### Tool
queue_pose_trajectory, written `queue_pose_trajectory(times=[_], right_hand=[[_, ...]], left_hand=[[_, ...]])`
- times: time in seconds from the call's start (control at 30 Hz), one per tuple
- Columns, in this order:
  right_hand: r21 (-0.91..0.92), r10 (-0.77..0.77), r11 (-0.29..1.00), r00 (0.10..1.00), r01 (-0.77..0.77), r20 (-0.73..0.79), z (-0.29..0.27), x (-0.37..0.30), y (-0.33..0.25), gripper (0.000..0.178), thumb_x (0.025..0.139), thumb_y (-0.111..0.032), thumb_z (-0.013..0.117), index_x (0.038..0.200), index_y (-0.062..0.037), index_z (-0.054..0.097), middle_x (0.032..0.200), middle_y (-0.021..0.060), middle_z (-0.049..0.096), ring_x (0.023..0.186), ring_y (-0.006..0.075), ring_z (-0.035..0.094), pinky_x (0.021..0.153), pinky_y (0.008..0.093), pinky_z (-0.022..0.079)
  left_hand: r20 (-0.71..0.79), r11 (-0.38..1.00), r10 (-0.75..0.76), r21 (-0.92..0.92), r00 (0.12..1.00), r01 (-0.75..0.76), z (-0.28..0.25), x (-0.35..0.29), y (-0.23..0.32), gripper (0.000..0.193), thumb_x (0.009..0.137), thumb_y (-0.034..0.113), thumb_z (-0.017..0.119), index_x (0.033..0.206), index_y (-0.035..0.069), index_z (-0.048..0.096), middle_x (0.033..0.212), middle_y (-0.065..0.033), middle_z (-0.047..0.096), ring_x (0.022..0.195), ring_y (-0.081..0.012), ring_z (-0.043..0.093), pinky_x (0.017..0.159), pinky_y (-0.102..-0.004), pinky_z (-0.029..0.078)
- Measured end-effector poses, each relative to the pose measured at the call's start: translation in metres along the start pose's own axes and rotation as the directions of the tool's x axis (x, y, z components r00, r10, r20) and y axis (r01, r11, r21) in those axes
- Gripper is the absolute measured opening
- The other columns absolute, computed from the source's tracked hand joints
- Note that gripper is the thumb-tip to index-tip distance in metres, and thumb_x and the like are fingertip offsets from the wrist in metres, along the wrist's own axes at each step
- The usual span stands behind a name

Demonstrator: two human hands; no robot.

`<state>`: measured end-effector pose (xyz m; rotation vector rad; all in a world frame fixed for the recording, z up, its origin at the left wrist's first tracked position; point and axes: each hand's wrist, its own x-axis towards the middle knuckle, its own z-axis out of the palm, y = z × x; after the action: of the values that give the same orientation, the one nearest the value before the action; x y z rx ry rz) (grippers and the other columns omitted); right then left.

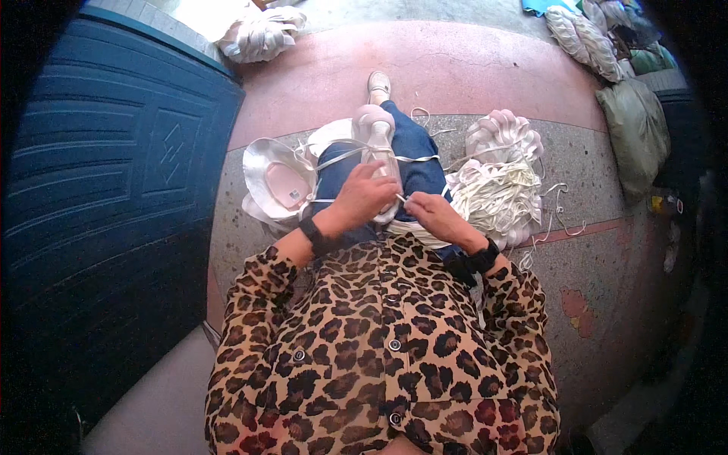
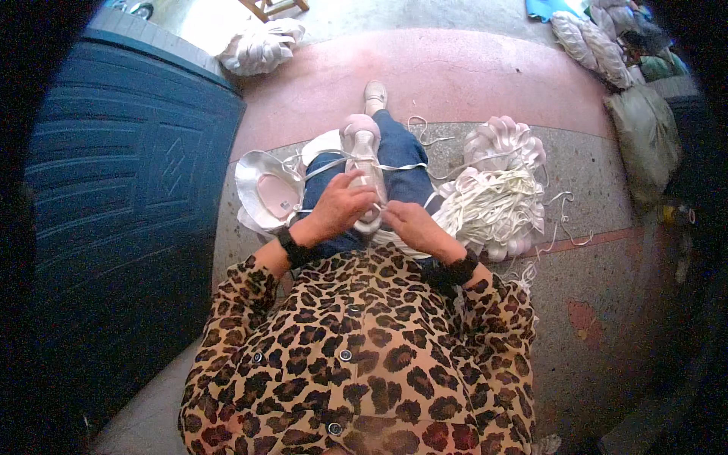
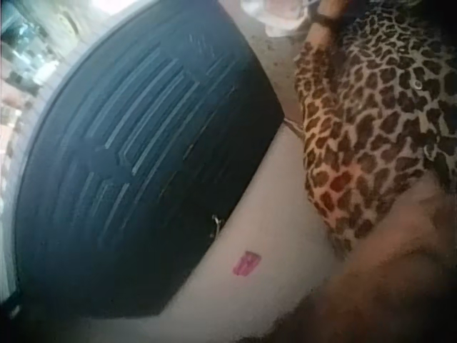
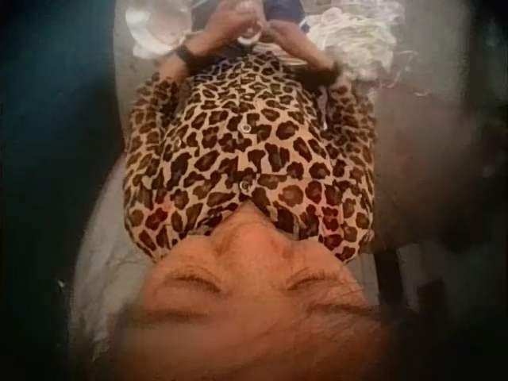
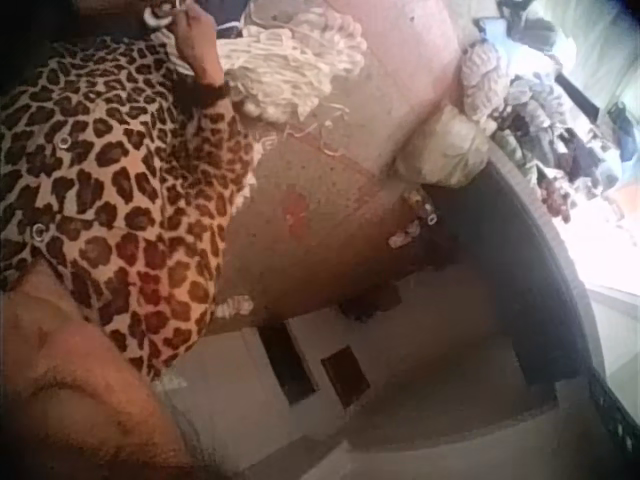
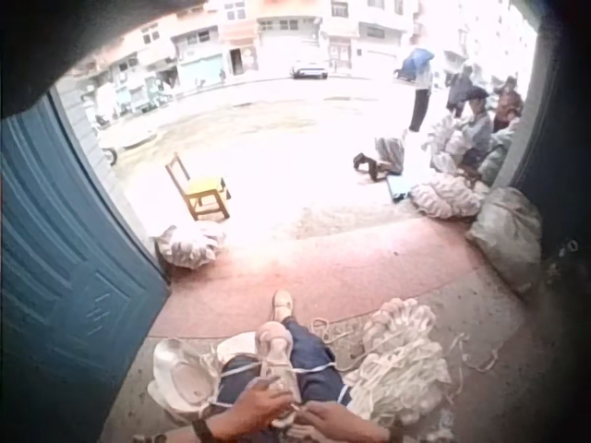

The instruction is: Lacing and assembling shoe components in a manufacturing setting.

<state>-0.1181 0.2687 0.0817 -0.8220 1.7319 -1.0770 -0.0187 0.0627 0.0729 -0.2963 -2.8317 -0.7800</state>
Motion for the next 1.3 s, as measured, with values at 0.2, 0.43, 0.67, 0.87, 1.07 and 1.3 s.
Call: queue_pose_trajectory(times=[0.2, 0.43, 0.67, 0.87, 1.07, 1.3], right_hand=[[0.779, 0.305, 0.625, 0.934, -0.051, -0.184, -0.022, 0.008, 0.031, 0.019, 0.097, -0.028, 0.051, 0.089, -0.0111, 0.056, 0.059, -0.0048, 0.039, 0.045, 0.0084, 0.036, 0.040, 0.0251, 0.028], [0.783, 0.275, 0.621, 0.940, -0.013, -0.202, 0.010, 0.029, -0.011, 0.020, 0.101, -0.023, 0.053, 0.105, -0.0068, 0.064, 0.083, -0.0035, 0.058, 0.070, 0.0052, 0.051, 0.062, 0.0188, 0.040], [0.594, 0.070, 0.794, 0.951, 0.131, -0.302, 0.025, 0.056, 0.002, 0.032, 0.100, -0.028, 0.059, 0.117, -0.0020, 0.067, 0.093, -0.0029, 0.061, 0.078, 0.0037, 0.051, 0.069, 0.0207, 0.042], [0.682, 0.121, 0.729, 0.970, 0.057, -0.211, 0.020, 0.047, -0.027, 0.033, 0.101, -0.025, 0.057, 0.119, 0.0002, 0.066, 0.087, -0.0056, 0.058, 0.075, 0.0029, 0.047, 0.069, 0.0208, 0.040], [0.578, 0.043, 0.798, 0.939, 0.173, -0.340, 0.018, 0.053, 0.001, 0.027, 0.098, -0.025, 0.061, 0.105, -0.0014, 0.072, 0.094, 0.0019, 0.065, 0.084, 0.0084, 0.058, 0.076, 0.0239, 0.047], [0.528, -0.061, 0.814, 0.940, 0.242, -0.335, 0.001, 0.013, -0.045, 0.028, 0.100, -0.022, 0.057, 0.104, 0.0022, 0.069, 0.090, 0.0044, 0.069, 0.085, 0.0096, 0.061, 0.080, 0.0246, 0.048]], left_hand=[[0.263, 0.877, 0.301, -0.454, 0.917, -0.158, -0.018, 0.043, 0.095, 0.019, 0.081, 0.008, 0.064, 0.099, 0.011, 0.062, 0.084, -0.0116, 0.062, 0.081, -0.0291, 0.064, 0.071, -0.0401, 0.052], [0.022, 0.684, -0.532, -0.578, 0.846, 0.445, -0.019, 0.030, 0.041, 0.024, 0.094, 0.021, 0.063, 0.100, -0.001, 0.070, 0.072, -0.0081, 0.066, 0.062, -0.0113, 0.058, 0.059, -0.0294, 0.048], [0.098, 0.491, -0.716, -0.632, 0.691, 0.599, -0.015, 0.019, 0.036, 0.027, 0.097, 0.024, 0.062, 0.099, -0.002, 0.070, 0.069, 0.0013, 0.060, 0.064, -0.0050, 0.051, 0.056, -0.0225, 0.042], [0.140, 0.418, -0.736, -0.674, 0.662, 0.608, -0.004, 0.013, 0.035, 0.026, 0.099, 0.023, 0.059, 0.099, -0.001, 0.070, 0.072, 0.0024, 0.060, 0.065, -0.0044, 0.051, 0.057, -0.0216, 0.041], [0.078, 0.667, -0.537, -0.571, 0.840, 0.479, -0.014, 0.021, 0.010, 0.022, 0.097, 0.018, 0.060, 0.101, -0.001, 0.070, 0.080, -0.0103, 0.068, 0.073, -0.0157, 0.062, 0.068, -0.0290, 0.050], [0.208, 0.934, -0.353, 0.143, 0.912, 0.329, 0.009, 0.039, -0.111, 0.024, 0.079, 0.022, 0.069, 0.095, 0.005, 0.073, 0.090, -0.0200, 0.070, 0.084, -0.0360, 0.067, 0.078, -0.0441, 0.052]])
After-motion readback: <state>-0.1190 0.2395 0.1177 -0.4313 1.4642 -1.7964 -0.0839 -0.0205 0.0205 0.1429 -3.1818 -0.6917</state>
